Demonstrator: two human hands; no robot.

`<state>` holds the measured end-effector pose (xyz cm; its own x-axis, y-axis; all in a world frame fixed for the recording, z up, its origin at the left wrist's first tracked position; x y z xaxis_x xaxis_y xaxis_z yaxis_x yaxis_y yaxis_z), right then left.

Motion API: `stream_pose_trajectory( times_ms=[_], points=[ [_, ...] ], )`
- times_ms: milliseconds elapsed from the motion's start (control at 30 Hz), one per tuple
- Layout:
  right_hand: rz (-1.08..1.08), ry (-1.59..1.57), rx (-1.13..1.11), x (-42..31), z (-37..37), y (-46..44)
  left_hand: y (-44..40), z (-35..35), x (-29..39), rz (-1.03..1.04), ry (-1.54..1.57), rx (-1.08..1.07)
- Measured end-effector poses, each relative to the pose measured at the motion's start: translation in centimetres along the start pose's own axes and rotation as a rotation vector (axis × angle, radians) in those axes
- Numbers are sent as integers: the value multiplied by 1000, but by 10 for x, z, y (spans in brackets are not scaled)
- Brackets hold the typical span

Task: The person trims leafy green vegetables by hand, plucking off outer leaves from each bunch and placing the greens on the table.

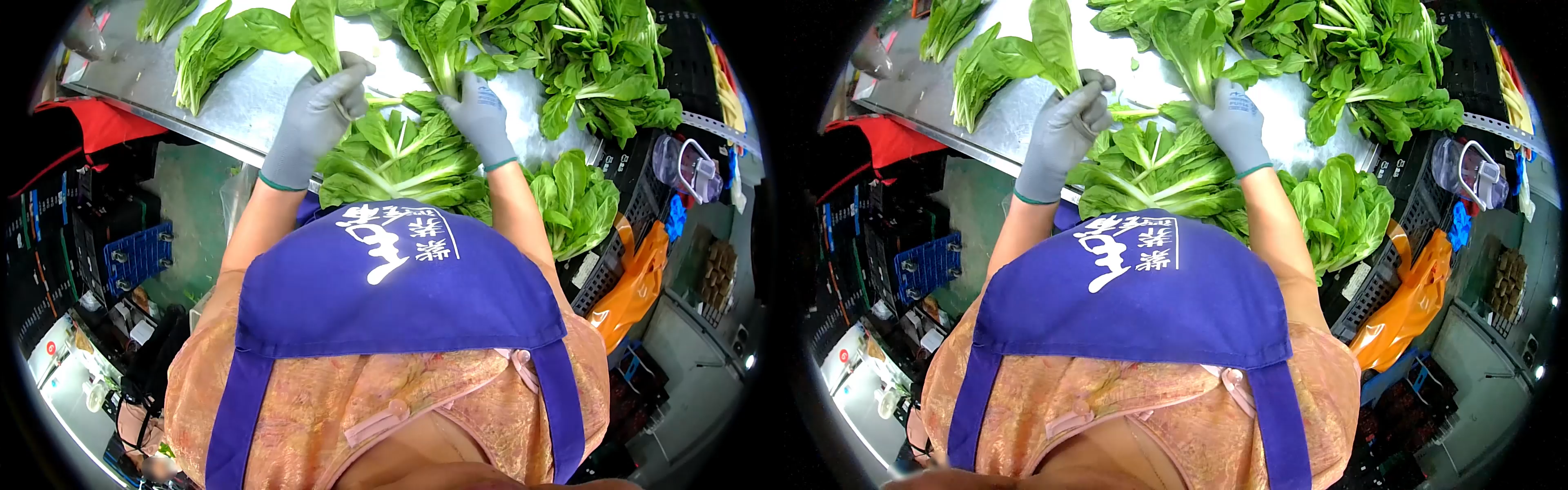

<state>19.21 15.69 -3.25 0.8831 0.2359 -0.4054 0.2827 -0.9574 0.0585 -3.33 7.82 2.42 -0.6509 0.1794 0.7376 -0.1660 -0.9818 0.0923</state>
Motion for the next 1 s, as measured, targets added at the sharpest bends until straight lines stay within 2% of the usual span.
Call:
stream_pose_trajectory(
  times_ms=[67,100,167,200,233,433,467,633,767,900,1000],
  points=[
    [37,47,-44,3,8,-5,4,-2,-7,-64,-40,-35],
    [59,-174,-86,8,10,-7,6,-1,-8,-93,-59,-48],
    [109,-621,-176,22,12,-9,8,-2,-6,-92,-152,60],
    [133,-931,-279,16,9,-6,9,-6,-7,-87,-193,86],
    [122,-1134,-215,1,-9,3,9,-9,-8,-84,-233,111],
    [-22,-1145,-130,-48,-47,25,-1,25,-10,-34,-413,138],
    [-43,-1127,-122,-54,-47,27,-1,27,-12,-1,-358,154],
    [-138,-1060,-102,-76,-47,34,-8,39,-12,-55,-449,113],
    [-53,-1085,-142,-82,-54,33,-7,34,-6,14,-506,108],
    [-70,-1314,-90,-85,-53,31,-5,36,-3,83,-385,120],
    [-88,-1485,-77,-77,-42,27,-1,40,-1,57,-288,121]
  ],
)
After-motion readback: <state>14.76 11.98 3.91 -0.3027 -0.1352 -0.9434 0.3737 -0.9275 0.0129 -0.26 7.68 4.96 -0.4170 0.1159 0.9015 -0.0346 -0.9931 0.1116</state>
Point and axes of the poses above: each hand's wrist, its own y-axis away from the middle knuckle, its own z-axis out of the palm, x = y × z, the point moved 8 cm from there along -y, towards the middle knuckle, and after that the axes turned 6 degrees about -x, right-handed, at the moved point
